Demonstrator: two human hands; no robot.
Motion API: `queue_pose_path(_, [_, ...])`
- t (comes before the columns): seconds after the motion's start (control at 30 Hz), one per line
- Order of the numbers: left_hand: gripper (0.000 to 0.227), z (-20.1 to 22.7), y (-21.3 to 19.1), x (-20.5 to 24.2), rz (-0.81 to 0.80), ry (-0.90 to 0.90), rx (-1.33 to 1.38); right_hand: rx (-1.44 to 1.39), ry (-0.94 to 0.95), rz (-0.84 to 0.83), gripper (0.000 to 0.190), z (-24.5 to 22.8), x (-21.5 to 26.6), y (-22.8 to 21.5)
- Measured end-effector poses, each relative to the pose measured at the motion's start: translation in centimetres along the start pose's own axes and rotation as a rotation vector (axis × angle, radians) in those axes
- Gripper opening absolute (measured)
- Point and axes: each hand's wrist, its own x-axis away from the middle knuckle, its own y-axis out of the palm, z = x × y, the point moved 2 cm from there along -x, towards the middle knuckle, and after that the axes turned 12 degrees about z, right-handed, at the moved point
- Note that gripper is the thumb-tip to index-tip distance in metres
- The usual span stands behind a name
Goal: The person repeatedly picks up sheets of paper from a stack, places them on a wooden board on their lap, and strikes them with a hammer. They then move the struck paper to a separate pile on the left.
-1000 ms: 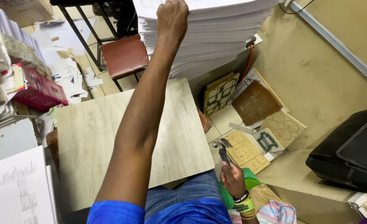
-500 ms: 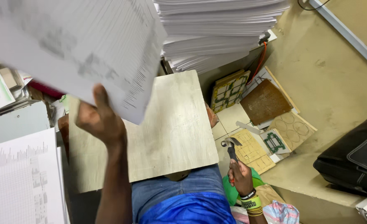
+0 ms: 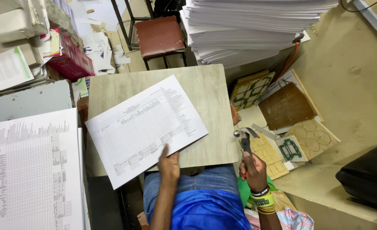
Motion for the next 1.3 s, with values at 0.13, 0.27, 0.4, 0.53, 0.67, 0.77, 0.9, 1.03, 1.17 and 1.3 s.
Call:
queue_pose_path(0.13, [0.049, 9.4, -6.3, -10.3, -0.062, 0.255, 0.055, -0.008, -0.095, -0.085, 0.039, 0.7, -0.2, 1.3])
queue_pose_path(0.27, [0.055, 9.1, -4.9, -7.7, 0.18, 0.384, -0.074, 0.049, -0.137, -0.187, 0.047, 0.4, -0.5, 4.7])
queue_pose_path(0.4, [0.045, 7.9, -1.1, -0.1, 0.176, 0.295, -0.217, 0.127, -0.248, -0.166, 0.046, -2.2, -0.5, 6.7])
queue_pose_path(0.53, [0.054, 7.4, -4.3, -3.7, 0.115, 0.088, -0.135, 0.32, -0.316, -0.125, 0.052, 0.4, -2.4, 6.9])
queue_pose_path(0.67, [0.055, 8.8, -2.8, -4.3, 0.159, 0.218, -0.16, 0.478, -0.2, -0.233, 0.055, -0.8, -3.2, 7.4])
queue_pose_path(0.77, [0.069, 8.3, -1.8, -1.9, 0.252, 0.474, -0.328, 0.29, -0.308, -0.152, 0.042, -5.1, -1.4, 7.0])
queue_pose_path(0.9, [0.066, 6.2, -4.9, -7.4, 0.245, 0.553, -0.359, 0.277, -0.559, -0.087, 0.051, -4.6, -0.8, 7.3])
queue_pose_path(1.03, [0.064, 4.3, -9.6, -13.2, 0.263, 0.587, -0.414, 0.919, -0.158, -0.229, 0.061, 3.9, -3.5, 7.2])
queue_pose_path(1.17, [0.065, 3.5, -10.6, -14.5, 0.268, 0.614, -0.417, 0.537, -0.264, -0.051, 0.059, -3.0, -0.2, 7.0])
queue_pose_path(1.3, [0.057, 4.3, -9.1, -12.6, 0.274, 0.63, -0.389, -0.13, -0.199, -0.102, 0.055, 1.4, -2.4, 7.6])
